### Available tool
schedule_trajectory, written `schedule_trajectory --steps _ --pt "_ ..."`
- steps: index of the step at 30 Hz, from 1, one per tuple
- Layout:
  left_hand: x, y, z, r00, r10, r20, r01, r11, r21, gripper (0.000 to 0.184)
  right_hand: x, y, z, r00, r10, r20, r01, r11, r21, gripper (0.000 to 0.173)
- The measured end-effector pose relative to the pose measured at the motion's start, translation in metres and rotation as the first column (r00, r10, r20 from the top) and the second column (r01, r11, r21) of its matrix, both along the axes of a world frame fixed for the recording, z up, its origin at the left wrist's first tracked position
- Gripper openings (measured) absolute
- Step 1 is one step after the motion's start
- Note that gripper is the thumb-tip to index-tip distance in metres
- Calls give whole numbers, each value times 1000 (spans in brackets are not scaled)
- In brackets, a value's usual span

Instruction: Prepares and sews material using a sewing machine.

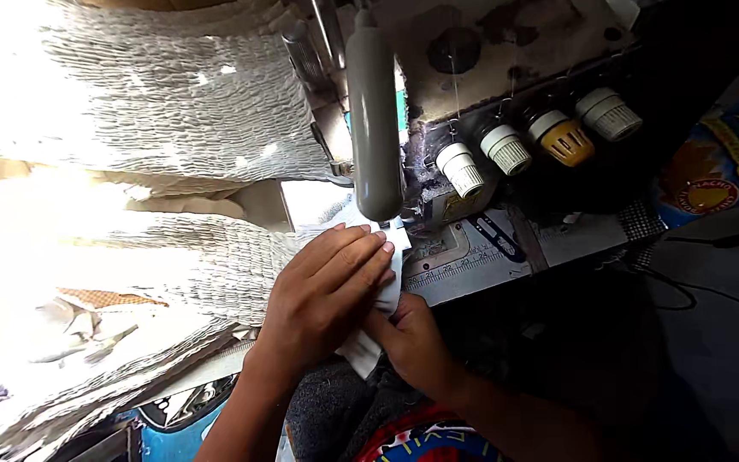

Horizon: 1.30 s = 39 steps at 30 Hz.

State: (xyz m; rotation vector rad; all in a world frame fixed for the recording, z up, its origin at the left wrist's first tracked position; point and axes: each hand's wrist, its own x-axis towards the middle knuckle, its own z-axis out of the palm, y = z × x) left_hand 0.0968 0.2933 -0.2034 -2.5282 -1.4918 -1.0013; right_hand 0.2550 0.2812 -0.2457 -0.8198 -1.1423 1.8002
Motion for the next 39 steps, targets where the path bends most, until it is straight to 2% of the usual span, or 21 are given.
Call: schedule_trajectory --steps 7,12,18,24,39 --pt "4 0 -4 1000 19 -4 -19 1000 11 20 6 19 3 998 -32 53 29 998 53 9" --pt "3 1 0 1000 1 -17 -1 1000 -6 21 7 20 6 999 4 45 -6 999 33 10" --pt "2 4 4 999 -4 -37 3 1000 -13 20 7 21 7 998 -33 61 29 998 62 11" --pt "2 3 4 999 -14 -32 14 1000 -3 20 10 20 8 988 -102 114 82 982 173 11" --pt "-2 2 7 998 -46 -53 45 999 -23 20 4 13 9 999 -46 -15 46 999 -3 10"
